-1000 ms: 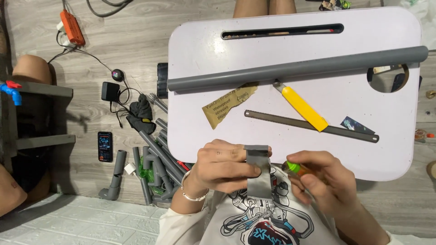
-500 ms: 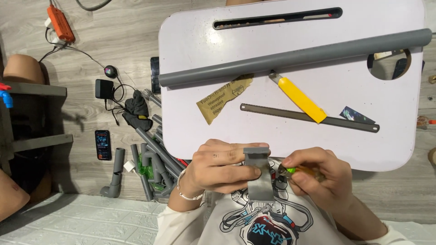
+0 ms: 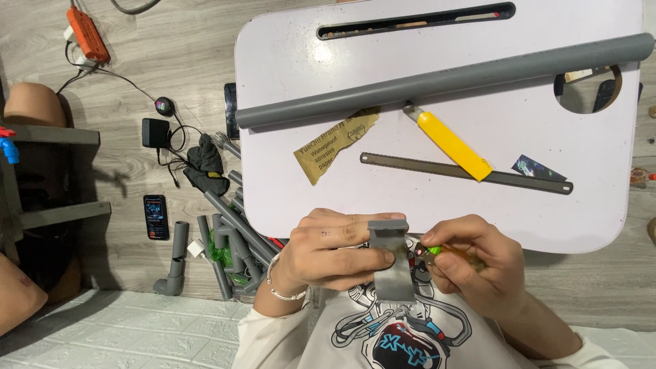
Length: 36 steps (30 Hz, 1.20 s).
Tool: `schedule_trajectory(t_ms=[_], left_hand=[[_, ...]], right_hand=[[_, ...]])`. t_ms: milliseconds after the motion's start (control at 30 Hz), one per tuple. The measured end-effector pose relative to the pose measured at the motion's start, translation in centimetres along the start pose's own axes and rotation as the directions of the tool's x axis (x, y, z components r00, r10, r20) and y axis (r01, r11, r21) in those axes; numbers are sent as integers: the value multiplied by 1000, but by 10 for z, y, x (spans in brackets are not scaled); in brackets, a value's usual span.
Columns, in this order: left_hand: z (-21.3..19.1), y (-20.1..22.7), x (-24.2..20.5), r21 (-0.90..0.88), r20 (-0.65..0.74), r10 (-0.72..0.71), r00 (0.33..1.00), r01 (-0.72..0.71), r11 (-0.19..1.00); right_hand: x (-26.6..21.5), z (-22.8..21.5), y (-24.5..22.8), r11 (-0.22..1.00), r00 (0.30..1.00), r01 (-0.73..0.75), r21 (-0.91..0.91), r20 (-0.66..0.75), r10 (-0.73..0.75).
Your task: Trimming, sawing, and heating a PVC pipe fitting to prepare it for assembly into a structure.
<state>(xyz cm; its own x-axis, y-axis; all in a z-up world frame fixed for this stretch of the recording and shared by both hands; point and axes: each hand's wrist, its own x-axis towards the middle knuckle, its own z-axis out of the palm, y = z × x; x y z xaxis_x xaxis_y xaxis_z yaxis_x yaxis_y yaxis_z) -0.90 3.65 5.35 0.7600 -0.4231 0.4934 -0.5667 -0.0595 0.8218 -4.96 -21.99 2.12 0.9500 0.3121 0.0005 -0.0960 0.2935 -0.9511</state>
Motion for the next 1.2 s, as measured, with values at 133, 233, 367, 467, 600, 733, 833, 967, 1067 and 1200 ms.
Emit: schedule_trajectory(t_ms=[133,233,367,467,600,733,833,967,1067,1200], left_hand=[[0,-1,-1,-1,-3,9,1000,-9,1000],[1,-2,-2,-10,8,14,1000,-13,1000],[2,-2,-2,-5,-1,-7,1000,7,1000],[2,-1,-2,12,-4,-4,1000,4,1000],[1,1,0,21,9,-14,1000,14,1000],[2,-2,-1,23,12,11,1000,-11,1000],[2,-1,-1,17,15,-4,1000,4,1000],[1,2,3,-20,22,-11,1000,12,1000],[0,2,3,-24,24,-6,1000,7,1000],[2,0,1,-16,29,-18,999,18,1000]], right_hand=[[1,2,-1,1000,1000,5,-13,28,-5],[2,3,-2,1000,1000,-2,17,7,2],[3,4,-4,1000,1000,-12,23,22,11],[1,3,-4,1000,999,-26,-3,26,26],[2,4,-6,999,999,-29,31,31,28],[3,4,-5,999,999,-34,-10,24,34],[4,3,-3,1000,999,-25,-1,39,25],[5,2,0,996,1000,-5,86,16,4],[4,3,-1,993,1000,-8,120,27,5],[2,3,-5,999,999,-19,39,28,18]])
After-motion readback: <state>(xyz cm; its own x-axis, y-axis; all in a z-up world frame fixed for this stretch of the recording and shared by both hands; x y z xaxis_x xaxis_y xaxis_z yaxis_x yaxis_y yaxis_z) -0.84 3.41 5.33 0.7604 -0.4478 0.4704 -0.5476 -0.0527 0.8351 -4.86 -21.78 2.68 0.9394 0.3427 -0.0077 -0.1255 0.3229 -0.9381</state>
